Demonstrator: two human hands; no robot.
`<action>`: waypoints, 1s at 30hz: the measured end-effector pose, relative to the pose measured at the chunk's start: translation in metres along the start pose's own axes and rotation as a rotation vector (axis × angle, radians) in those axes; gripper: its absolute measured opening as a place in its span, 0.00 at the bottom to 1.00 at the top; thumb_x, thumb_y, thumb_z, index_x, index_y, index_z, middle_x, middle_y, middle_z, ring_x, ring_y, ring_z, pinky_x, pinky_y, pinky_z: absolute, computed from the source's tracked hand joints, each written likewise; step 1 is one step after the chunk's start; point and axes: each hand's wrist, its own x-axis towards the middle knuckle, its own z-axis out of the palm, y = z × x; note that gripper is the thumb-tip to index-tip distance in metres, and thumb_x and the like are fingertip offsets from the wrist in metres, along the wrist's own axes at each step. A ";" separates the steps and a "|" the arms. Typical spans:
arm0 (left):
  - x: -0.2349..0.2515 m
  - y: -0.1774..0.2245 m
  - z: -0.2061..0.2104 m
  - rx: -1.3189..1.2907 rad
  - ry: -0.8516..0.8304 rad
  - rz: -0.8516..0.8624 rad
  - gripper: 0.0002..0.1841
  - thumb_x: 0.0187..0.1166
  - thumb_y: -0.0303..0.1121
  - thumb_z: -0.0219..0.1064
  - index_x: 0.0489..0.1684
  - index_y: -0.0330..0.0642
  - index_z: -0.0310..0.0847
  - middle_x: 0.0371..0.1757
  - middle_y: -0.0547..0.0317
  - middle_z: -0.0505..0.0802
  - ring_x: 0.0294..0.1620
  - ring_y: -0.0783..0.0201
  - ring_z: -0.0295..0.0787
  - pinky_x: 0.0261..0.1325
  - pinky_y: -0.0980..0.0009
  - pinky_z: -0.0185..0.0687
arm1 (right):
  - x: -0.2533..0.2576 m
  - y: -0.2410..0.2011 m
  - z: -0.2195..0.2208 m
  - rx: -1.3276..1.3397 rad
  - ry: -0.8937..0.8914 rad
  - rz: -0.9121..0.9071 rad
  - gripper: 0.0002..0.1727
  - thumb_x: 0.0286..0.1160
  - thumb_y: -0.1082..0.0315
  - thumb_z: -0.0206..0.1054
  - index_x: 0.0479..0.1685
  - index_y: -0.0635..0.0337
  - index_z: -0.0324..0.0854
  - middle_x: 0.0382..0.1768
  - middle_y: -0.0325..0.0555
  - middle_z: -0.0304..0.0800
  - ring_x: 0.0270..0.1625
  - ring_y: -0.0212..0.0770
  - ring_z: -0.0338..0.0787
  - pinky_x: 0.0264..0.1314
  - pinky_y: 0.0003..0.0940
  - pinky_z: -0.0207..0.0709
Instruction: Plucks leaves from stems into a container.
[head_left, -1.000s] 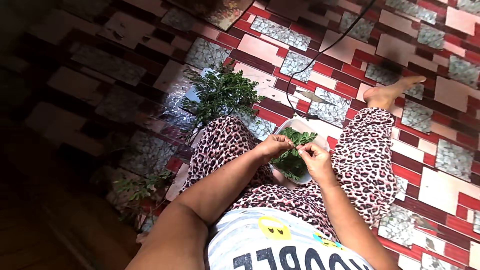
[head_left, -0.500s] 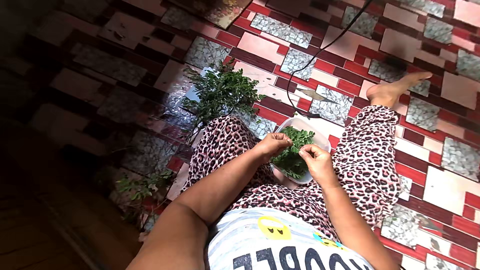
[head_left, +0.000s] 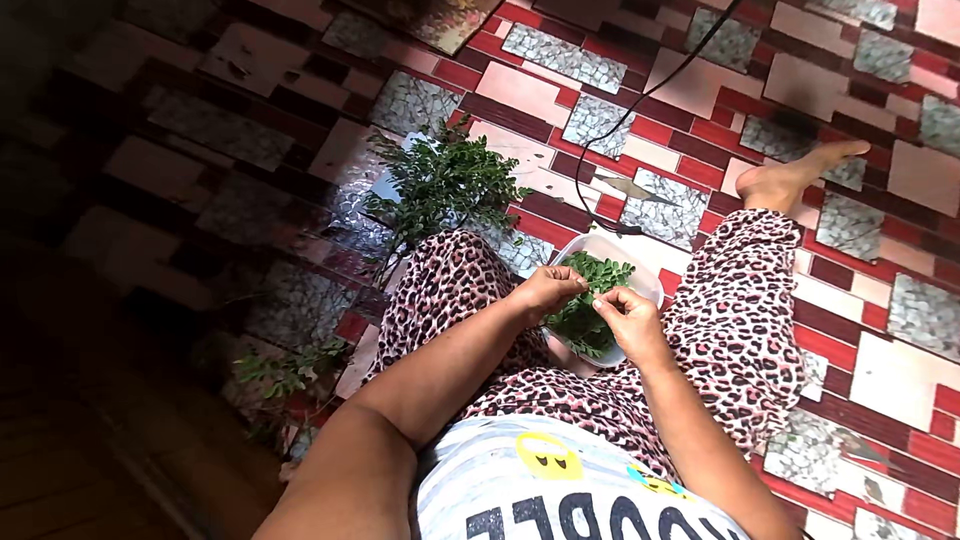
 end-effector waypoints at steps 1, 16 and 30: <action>-0.002 0.001 0.001 0.004 0.005 0.002 0.07 0.85 0.28 0.62 0.34 0.42 0.81 0.17 0.68 0.73 0.11 0.79 0.57 0.15 0.83 0.53 | 0.000 0.001 0.000 0.005 0.002 -0.010 0.05 0.74 0.73 0.71 0.33 0.64 0.85 0.38 0.43 0.88 0.43 0.30 0.87 0.50 0.29 0.82; 0.002 -0.002 0.002 -0.021 0.003 -0.002 0.07 0.85 0.27 0.62 0.34 0.41 0.80 0.17 0.68 0.73 0.11 0.78 0.58 0.15 0.83 0.53 | 0.002 0.001 0.004 0.052 -0.031 0.095 0.04 0.73 0.71 0.75 0.38 0.64 0.88 0.40 0.44 0.90 0.43 0.32 0.88 0.51 0.31 0.84; 0.000 -0.003 0.003 -0.032 0.009 -0.013 0.06 0.86 0.29 0.61 0.37 0.43 0.80 0.18 0.68 0.74 0.11 0.78 0.57 0.15 0.83 0.52 | 0.000 0.003 0.010 0.133 -0.042 0.159 0.05 0.70 0.73 0.76 0.34 0.62 0.85 0.34 0.41 0.88 0.38 0.31 0.87 0.47 0.30 0.82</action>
